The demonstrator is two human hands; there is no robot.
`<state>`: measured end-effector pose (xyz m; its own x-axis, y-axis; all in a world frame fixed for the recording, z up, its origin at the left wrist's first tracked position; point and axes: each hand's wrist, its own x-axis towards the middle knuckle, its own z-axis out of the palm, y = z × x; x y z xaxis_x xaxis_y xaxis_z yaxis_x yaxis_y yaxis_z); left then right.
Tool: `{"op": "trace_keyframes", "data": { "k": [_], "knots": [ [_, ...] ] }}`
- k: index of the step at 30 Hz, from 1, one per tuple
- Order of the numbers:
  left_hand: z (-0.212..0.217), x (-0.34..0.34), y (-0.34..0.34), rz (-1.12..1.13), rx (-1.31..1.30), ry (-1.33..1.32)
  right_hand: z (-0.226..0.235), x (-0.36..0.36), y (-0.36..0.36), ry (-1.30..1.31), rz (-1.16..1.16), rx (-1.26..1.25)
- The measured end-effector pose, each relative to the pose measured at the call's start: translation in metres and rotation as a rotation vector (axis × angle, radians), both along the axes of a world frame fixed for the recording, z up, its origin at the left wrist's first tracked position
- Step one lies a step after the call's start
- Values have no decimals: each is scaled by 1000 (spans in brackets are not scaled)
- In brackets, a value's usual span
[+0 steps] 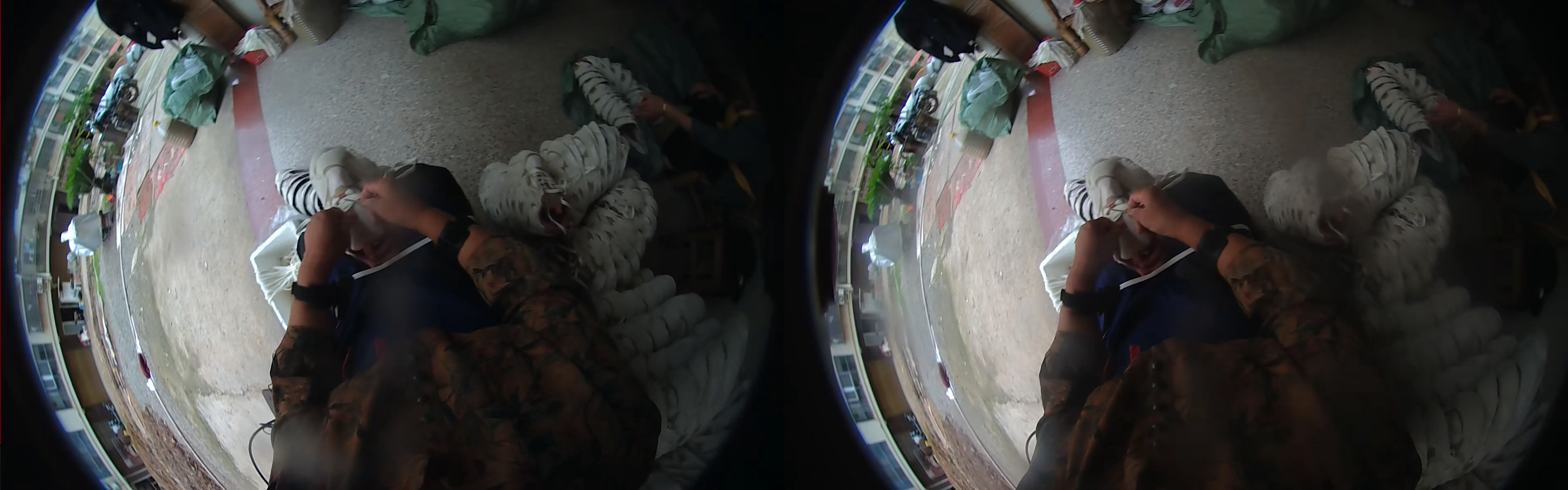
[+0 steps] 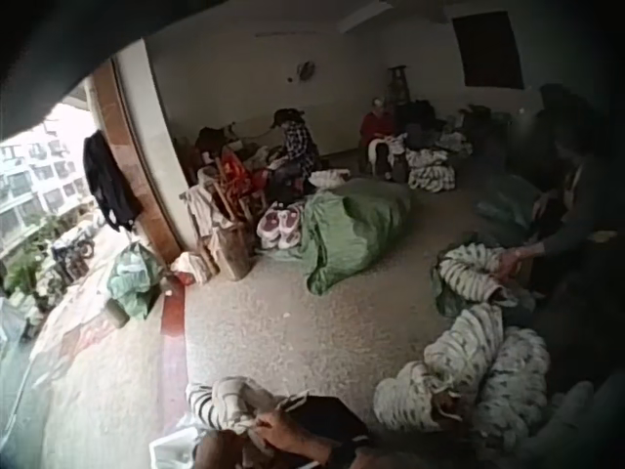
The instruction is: Lacing and assembling shoe components in a manufacturing setting.
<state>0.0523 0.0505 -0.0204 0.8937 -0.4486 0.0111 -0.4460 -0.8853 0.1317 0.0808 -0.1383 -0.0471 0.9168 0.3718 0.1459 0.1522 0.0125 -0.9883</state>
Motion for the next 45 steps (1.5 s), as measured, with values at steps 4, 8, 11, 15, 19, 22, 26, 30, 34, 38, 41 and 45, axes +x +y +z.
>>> {"op": "trace_keyframes", "data": {
  "k": [4, 8, 11, 15, 19, 22, 26, 30, 34, 38, 41, 45],
  "knots": [
    [-4, -7, 8, 316, -812, 346, 4, -1, -5, 141, 113, 21],
    [-16, 2, -1, 171, -571, 85, 1, -4, 5, -44, 21, -41],
    [-14, 7, 3, -27, -300, -26, 1, -9, 15, -385, -128, -108],
    [-14, 2, 8, 318, -772, 453, 7, -16, 17, -259, -170, -443],
    [-13, 0, 12, 225, -819, 353, 6, -17, 29, -270, -164, -600],
    [-18, -1, 2, 151, -698, 137, 4, -15, 34, -158, -201, -591],
    [-20, -17, 1, 206, -758, -28, 4, -14, 36, -94, -188, -440],
    [4, -21, -7, 108, -593, -91, 5, -13, 24, -106, -189, -367],
    [29, -36, -4, 99, -326, -126, 8, -16, 29, -122, -115, -399],
    [3, -33, -3, 121, -264, -243, 6, -13, 29, -79, -43, -335],
    [-5, -21, -4, 104, -94, -110, 6, -11, 25, -28, -24, -313],
    [-18, -18, 1, 216, -179, 60, 14, -16, 26, 44, -2, -260]
  ]
}}
